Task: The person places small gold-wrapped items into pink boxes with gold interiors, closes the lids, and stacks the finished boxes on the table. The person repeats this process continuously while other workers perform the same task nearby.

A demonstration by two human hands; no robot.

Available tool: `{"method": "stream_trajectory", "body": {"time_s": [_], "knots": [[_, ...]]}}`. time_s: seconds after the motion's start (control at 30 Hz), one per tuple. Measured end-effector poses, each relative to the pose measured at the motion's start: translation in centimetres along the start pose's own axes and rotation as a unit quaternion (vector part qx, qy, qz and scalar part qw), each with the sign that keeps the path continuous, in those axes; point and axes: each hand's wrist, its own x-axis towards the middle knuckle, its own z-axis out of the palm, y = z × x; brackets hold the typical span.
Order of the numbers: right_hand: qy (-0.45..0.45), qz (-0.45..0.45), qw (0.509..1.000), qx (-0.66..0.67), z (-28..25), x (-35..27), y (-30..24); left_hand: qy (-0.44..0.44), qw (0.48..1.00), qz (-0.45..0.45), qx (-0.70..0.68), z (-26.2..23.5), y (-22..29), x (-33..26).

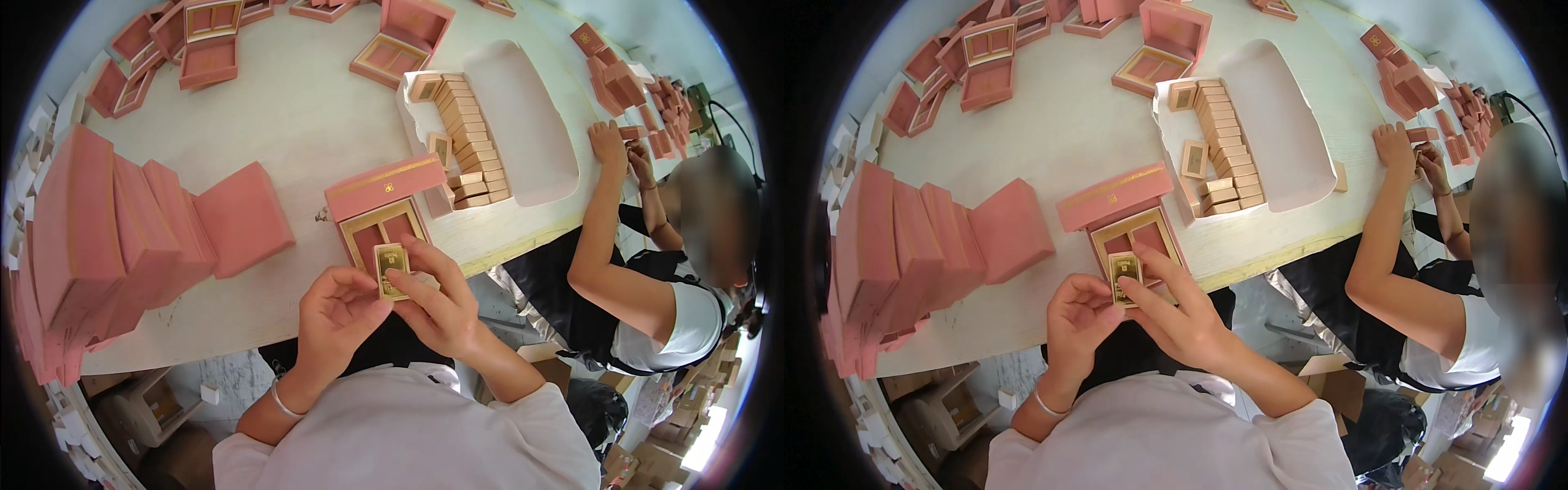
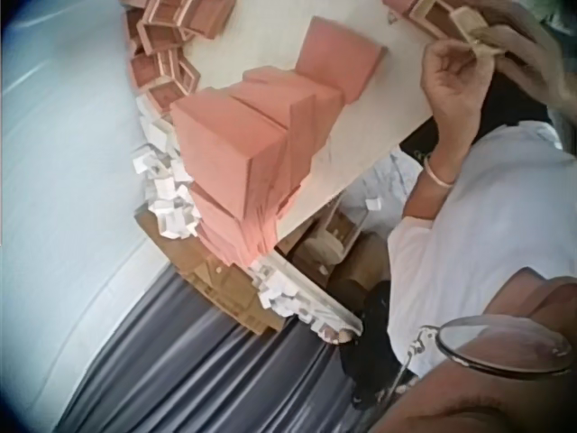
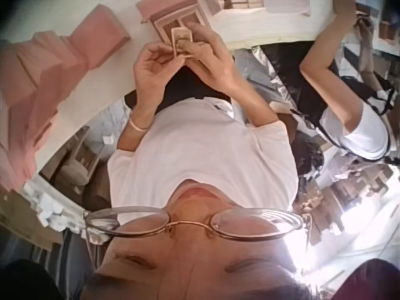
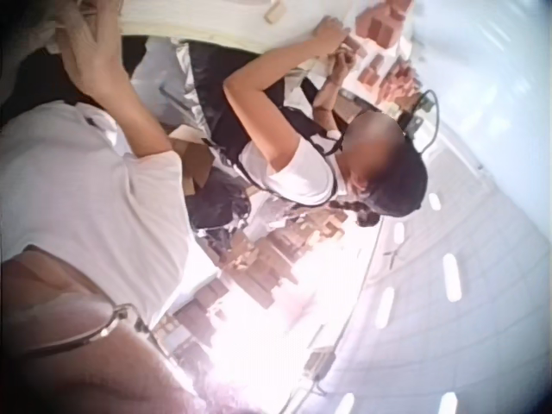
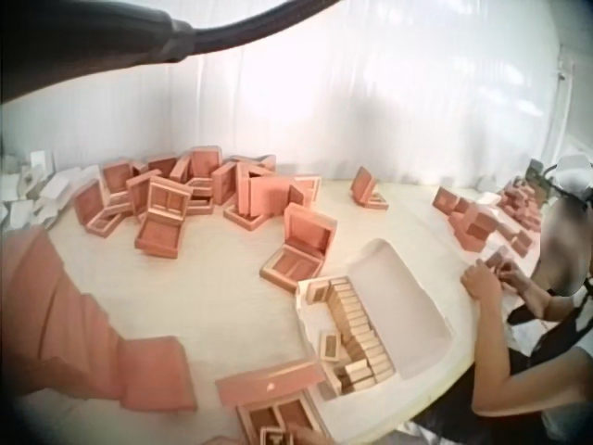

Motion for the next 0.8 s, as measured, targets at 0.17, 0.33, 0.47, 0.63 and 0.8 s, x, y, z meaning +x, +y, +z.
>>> {"method": "stream_trajectory", "body": {"time_s": [0.17,0.33,0.47,0.63,0.8], "knots": [[0.009,-0.012,1.0,-0.009,-0.4,0.0,0.4,0.0,0.995,0.028,0.097,-1.7,1.0,0.3],[-0.001,-0.026,0.998,-0.059,0.1,0.1,-0.9,-0.014,0.998,-0.036,0.043,0.4,1.5,0.0],[-0.077,-0.084,0.99,-0.079,-1.8,1.0,-1.8,-0.053,0.997,0.0,0.052,-1.8,1.9,-0.1],[-0.092,-0.006,0.996,-0.001,-2.3,-0.4,-1.6,-0.127,0.98,-0.141,0.063,-1.0,3.4,0.5],[-0.011,0.071,0.997,-0.022,-1.9,1.0,0.1,0.031,0.9,0.057,0.432,-1.2,2.4,1.2]]}}
